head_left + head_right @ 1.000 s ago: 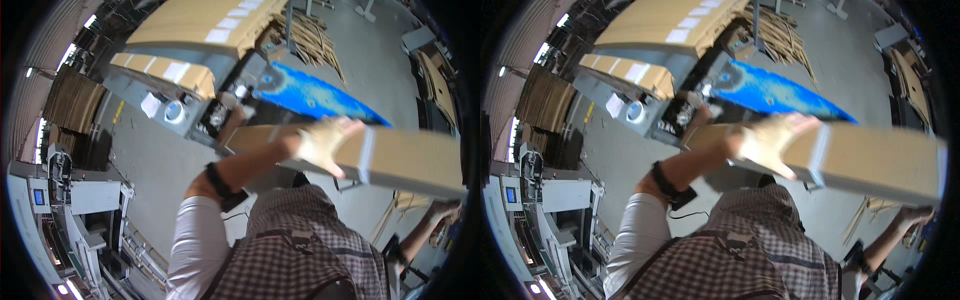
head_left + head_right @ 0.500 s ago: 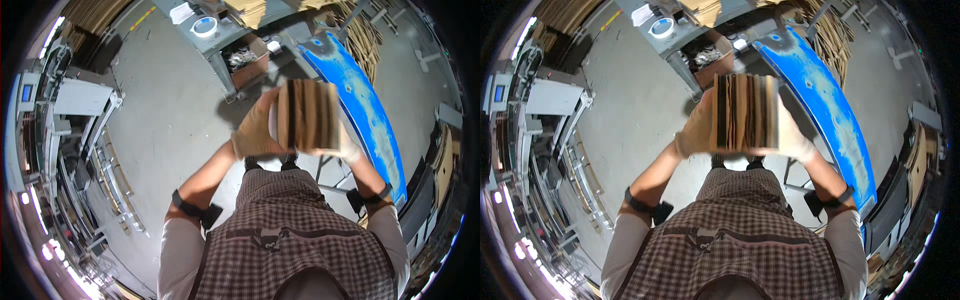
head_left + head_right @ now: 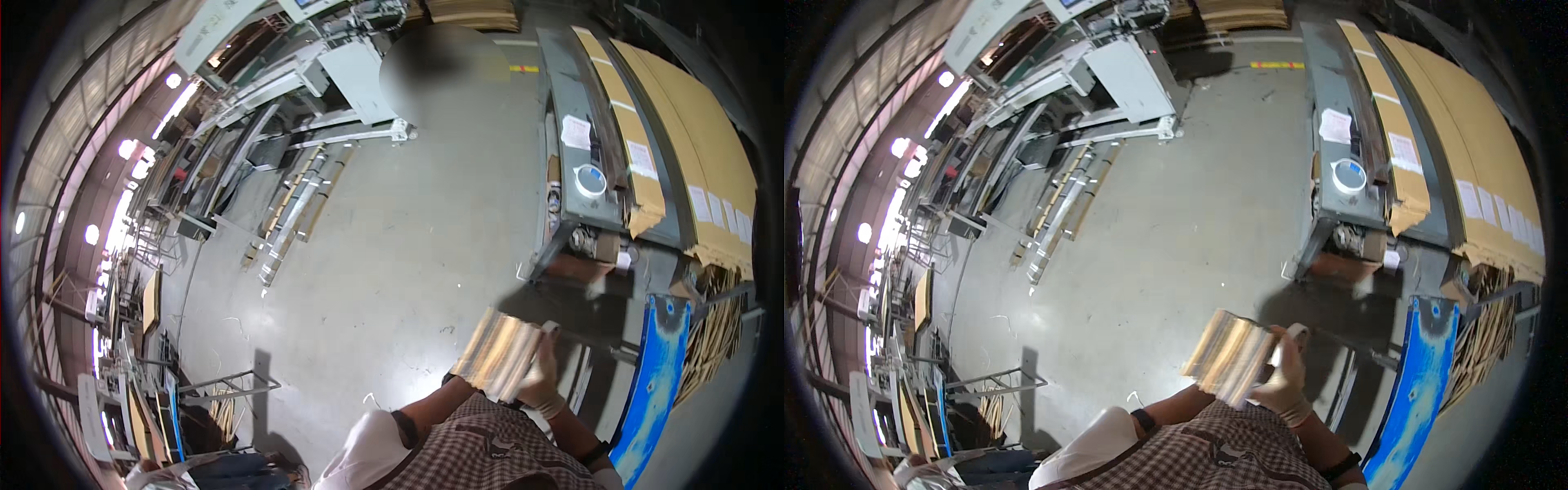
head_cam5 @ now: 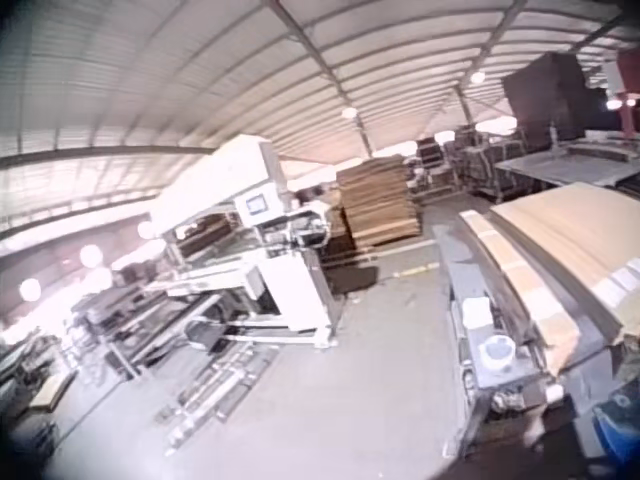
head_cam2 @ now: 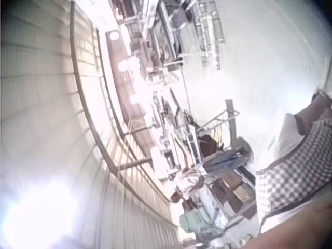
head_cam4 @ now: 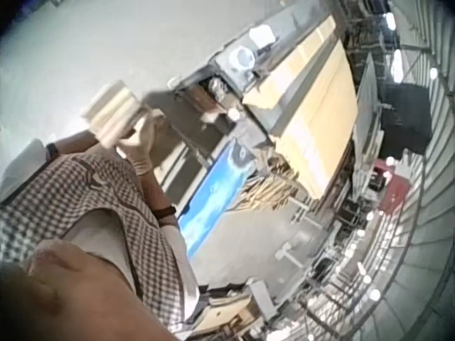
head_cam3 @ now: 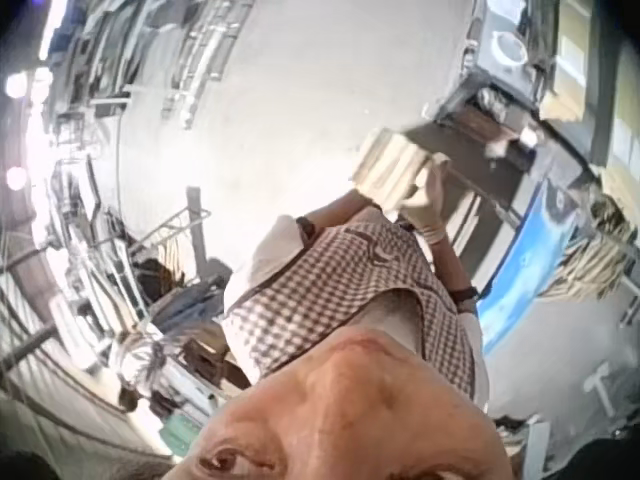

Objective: Folding long cardboard packaging slats, applying labels, and securing with tape.

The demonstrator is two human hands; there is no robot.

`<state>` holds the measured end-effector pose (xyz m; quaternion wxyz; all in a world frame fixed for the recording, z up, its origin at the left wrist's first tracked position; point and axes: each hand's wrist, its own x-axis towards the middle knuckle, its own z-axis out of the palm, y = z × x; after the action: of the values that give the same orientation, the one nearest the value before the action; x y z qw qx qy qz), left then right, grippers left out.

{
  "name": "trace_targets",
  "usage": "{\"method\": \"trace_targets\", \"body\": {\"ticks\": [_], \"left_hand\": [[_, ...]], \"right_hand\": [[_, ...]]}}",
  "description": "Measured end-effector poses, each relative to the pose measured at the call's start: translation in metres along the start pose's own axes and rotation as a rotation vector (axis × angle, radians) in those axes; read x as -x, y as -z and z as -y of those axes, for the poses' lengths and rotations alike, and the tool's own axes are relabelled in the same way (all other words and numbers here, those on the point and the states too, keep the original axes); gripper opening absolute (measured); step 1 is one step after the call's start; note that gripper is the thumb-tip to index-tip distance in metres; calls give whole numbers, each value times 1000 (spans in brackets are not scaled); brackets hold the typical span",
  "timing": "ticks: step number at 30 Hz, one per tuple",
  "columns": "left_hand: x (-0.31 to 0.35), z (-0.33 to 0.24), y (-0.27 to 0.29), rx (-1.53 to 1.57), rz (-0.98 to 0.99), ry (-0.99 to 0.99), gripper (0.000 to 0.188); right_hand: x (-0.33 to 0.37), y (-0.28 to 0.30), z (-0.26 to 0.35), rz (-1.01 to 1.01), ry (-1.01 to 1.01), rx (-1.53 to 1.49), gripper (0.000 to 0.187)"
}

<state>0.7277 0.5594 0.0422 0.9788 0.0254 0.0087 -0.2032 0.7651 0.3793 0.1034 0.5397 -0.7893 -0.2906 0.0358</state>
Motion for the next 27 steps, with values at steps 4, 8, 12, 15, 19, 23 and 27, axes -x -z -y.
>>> {"method": "trace_targets", "body": {"ticks": [4,8,12,15,19,23,27], "left_hand": [[-7,-18,-46,160,-2,-85,54],[-108,-6,-138,-187,-546,-278,65],[-194,24,-130,-852,-584,-584,109],[-251,0,-164,-916,-402,-645,107],[-395,-50,-191,-965,-132,-597,105],[-533,-87,-208,-1067,-146,-482,110],[-625,-129,-192,-1098,-185,-385,113]], "right_hand": [[-31,30,17,-19,241,113,82],[-34,171,14,105,41,-745,73],[-29,277,16,180,-278,-773,85],[-62,279,27,86,-430,-415,76],[-134,308,-1,-129,-320,-332,62],[-212,333,-48,-322,-316,-372,51],[-280,346,-85,-379,-335,-393,48]]}}
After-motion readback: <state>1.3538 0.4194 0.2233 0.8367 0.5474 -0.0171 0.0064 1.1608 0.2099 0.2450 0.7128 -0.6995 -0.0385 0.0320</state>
